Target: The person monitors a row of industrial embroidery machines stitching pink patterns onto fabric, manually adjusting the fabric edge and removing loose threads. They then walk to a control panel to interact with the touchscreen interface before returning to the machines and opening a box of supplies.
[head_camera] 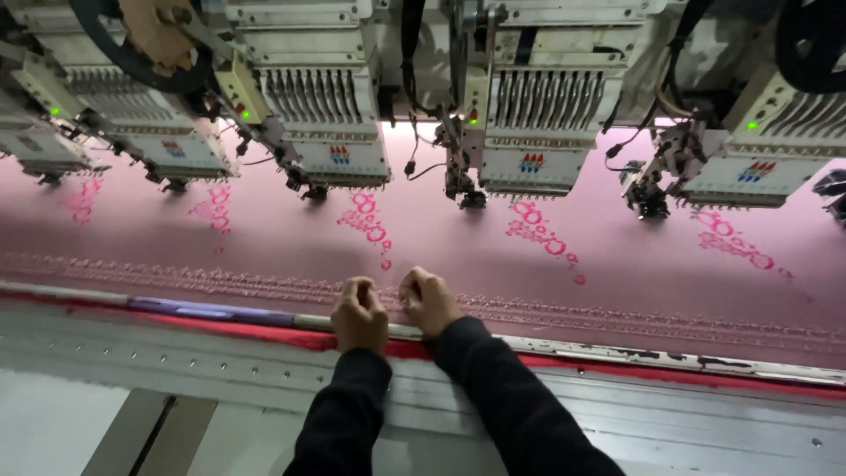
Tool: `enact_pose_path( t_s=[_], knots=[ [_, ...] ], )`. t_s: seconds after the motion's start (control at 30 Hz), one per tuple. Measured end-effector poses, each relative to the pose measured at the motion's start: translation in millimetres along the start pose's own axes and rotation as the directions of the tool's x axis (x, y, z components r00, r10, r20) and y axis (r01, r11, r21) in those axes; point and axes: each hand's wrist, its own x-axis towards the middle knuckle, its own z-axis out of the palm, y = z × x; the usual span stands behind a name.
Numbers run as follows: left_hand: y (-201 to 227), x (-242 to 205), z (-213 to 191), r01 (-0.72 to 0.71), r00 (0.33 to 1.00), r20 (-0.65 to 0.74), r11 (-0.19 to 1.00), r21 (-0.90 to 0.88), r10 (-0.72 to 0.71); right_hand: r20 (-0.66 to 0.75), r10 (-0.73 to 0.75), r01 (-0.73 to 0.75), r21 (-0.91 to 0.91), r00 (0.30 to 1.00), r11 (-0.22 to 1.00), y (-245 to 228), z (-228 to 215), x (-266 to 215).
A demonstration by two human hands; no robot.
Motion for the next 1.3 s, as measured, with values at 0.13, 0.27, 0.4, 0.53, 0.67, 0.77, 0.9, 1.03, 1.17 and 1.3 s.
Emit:
enact_pose_path(
  t_s=[0.13,0.27,0.4,0.53,0.67,0.77,0.9,1.03,1.17,1.3],
  knots=[
    [-10.3,0.5,5.0,-0.027,0.999,-0.025,0.998,0.055,0.028,0.003,0.037,-0.037,0.022,0.999,0.999,-12.6,-8.8,-7.7],
    [12.9,-13.8,3.8,-0.131,0.979,0.144,0.989,-0.074,0.141,-0.095,0.079,-0.067,0.123,0.992,0.99,-20.1,-40.0,-29.9],
    [38.2,-29.8,6.4,-0.068,0.915,0.377,0.976,-0.207,0.144,-0.1,0.152,-0.082,0.503,0.983,0.861,-9.2,-60.4,-59.9],
    [80.3,-48.0,8.1,0.1,0.84,0.528,0.921,-0.377,0.125,-0.056,0.289,-0.118,0.825,0.956,0.552,-67.5,-128.8,-118.1],
    [142.2,-76.9,8.5,0.065,0.694,0.666,0.898,-0.435,0.273,-0.029,0.271,-0.109,0.872,0.962,0.478,-68.5,-181.2,-163.3],
    [169.5,-109.8,18.8,0.048,0.588,0.705,0.853,-0.52,0.397,-0.032,0.298,-0.175,0.747,0.954,0.641,-57.1,-223.9,-203.8],
    [213.5,-144.7,11.9,0.084,0.418,0.759,0.811,-0.579,0.499,-0.141,0.354,-0.149,0.72,0.925,0.677,-44.9,-269.1,-258.2],
    [238.4,-190.5,11.1,0.023,0.293,0.672,0.697,-0.716,0.68,-0.228,0.366,-0.159,0.614,0.902,0.773,0.2,-297.6,-318.3],
    [275.4,-220.3,-22.8,-0.131,0.161,0.793,0.809,-0.573,0.587,-0.205,0.405,-0.246,0.532,0.891,0.81,16.9,-319.2,-375.1],
    [297.0,-251.8,-39.1,-0.125,0.119,0.845,0.852,-0.508,0.522,-0.168,0.407,-0.304,0.431,0.898,0.85,-1.5,-339.9,-432.9]
  ],
)
